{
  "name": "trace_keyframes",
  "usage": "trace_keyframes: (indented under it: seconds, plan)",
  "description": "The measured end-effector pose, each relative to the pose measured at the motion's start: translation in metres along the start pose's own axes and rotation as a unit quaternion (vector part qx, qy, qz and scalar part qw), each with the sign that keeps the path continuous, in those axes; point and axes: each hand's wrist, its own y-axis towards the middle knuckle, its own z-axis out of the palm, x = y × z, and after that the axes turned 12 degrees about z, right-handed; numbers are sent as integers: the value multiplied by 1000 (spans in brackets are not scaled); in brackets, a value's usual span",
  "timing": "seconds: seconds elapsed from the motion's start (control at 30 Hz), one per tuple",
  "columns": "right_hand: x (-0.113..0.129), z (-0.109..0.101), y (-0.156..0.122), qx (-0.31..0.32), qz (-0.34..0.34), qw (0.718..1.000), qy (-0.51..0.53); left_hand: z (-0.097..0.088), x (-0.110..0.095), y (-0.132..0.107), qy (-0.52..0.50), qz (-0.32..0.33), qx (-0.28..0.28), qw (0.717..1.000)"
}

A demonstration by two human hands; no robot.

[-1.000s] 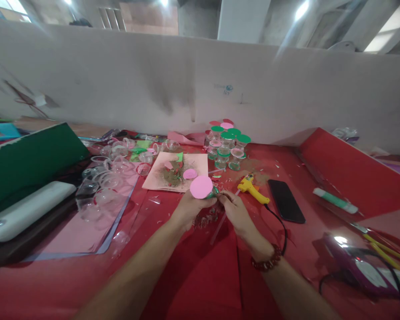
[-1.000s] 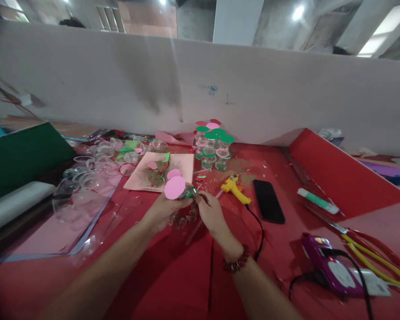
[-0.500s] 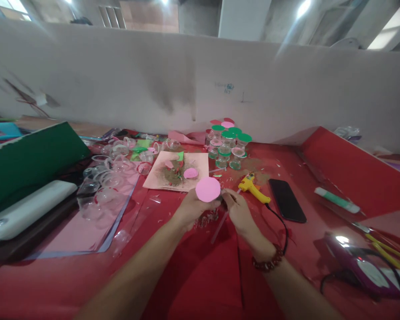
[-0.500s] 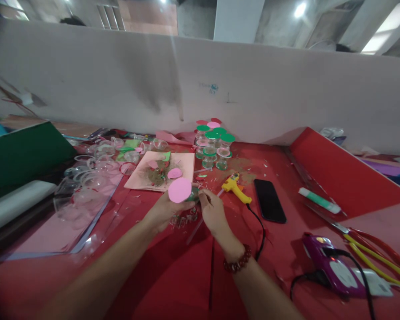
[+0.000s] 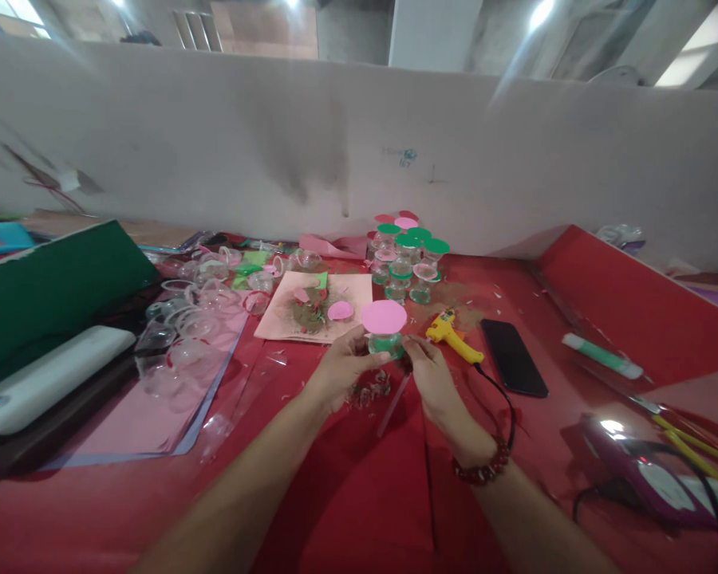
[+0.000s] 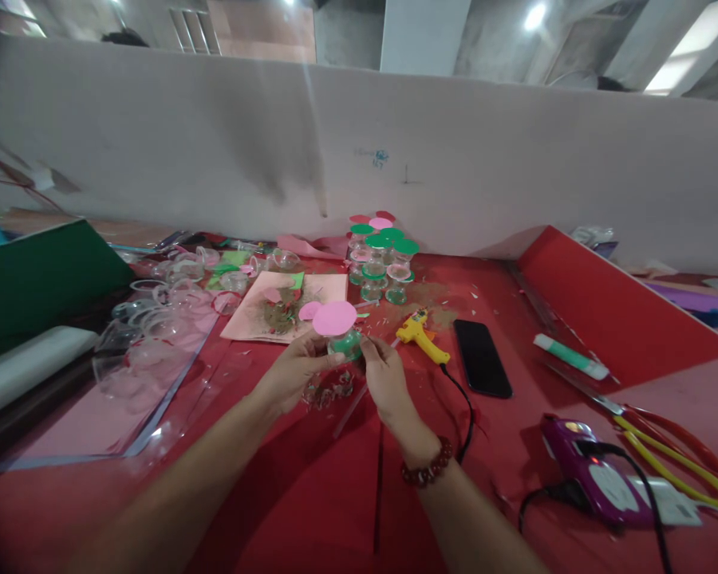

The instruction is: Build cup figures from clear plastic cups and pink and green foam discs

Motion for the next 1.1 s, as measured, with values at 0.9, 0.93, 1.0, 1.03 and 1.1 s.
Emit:
trace_keyframes:
  seconds: [0.9,0.93,1.0,1.03,1.1]
  plan:
    - [7,0,-1,21,32,999,31,-6,7,2,73,2,-53,996]
    - [7,0,-1,23,33,999,32,-6,7,1,75,1,-57,996]
    - [7,0,0,23,36,999,34,-5,6,1,77,-1,-66,995]
    - [7,0,0,23,37,998,36,-5,6,1,76,-3,-71,995]
    - [6,1,0,21,41,998,41,-4,6,0,66,-6,-80,995]
